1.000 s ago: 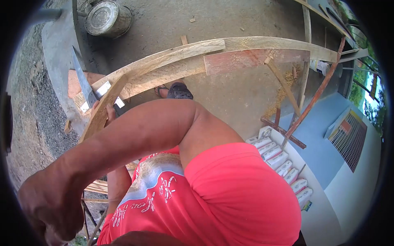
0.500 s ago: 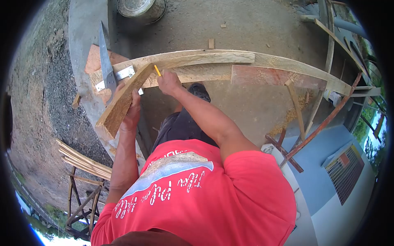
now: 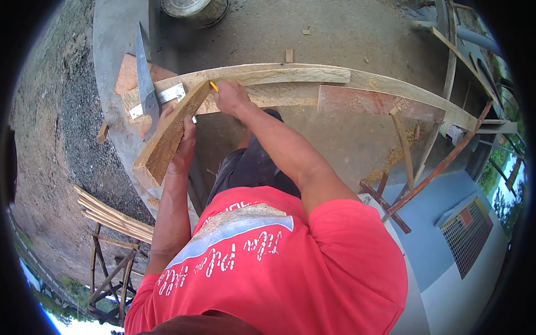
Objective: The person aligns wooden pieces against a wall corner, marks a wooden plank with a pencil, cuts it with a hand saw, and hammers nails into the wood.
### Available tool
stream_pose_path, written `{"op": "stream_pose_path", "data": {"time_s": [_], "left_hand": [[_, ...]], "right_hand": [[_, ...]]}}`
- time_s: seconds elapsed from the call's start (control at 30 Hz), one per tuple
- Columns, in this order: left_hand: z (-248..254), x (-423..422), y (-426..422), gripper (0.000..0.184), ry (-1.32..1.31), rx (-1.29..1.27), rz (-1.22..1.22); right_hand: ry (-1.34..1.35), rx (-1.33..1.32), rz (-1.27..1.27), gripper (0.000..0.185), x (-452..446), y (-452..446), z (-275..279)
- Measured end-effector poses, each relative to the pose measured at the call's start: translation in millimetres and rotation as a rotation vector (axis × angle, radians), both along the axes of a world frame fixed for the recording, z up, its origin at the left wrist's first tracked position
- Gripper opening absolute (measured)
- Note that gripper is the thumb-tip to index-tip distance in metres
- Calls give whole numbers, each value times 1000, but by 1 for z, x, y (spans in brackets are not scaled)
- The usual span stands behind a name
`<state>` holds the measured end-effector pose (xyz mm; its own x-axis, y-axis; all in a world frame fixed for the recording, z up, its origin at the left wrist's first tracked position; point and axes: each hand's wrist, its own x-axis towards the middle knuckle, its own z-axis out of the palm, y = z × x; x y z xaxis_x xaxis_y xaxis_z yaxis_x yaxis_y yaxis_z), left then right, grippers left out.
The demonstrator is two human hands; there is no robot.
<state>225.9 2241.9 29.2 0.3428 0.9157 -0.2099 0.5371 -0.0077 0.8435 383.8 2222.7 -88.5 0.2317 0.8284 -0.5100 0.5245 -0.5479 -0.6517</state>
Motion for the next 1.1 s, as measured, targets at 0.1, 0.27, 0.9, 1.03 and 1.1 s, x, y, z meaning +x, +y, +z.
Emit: {"op": "stream_pose_path", "data": {"time_s": [0.1,0.27,0.9,1.03,1.1], "left_hand": [[1,0,-1,44,-7,-16,9],[-5,-3,-1,46,43,34,-15],[5,9,-3,43,-134,35,81],[10,10,3,30,-91,77,141],[26,-3,1,31,-37,40,176]], "right_hand": [[4,-43,121,21,3,-3,-1],[-19,-59,104,23,-1,-23,11],[133,-397,682,21,-1,-22,6],[-73,-203,384,21,27,-90,-34],[182,-432,243,19,59,-92,6]]}}
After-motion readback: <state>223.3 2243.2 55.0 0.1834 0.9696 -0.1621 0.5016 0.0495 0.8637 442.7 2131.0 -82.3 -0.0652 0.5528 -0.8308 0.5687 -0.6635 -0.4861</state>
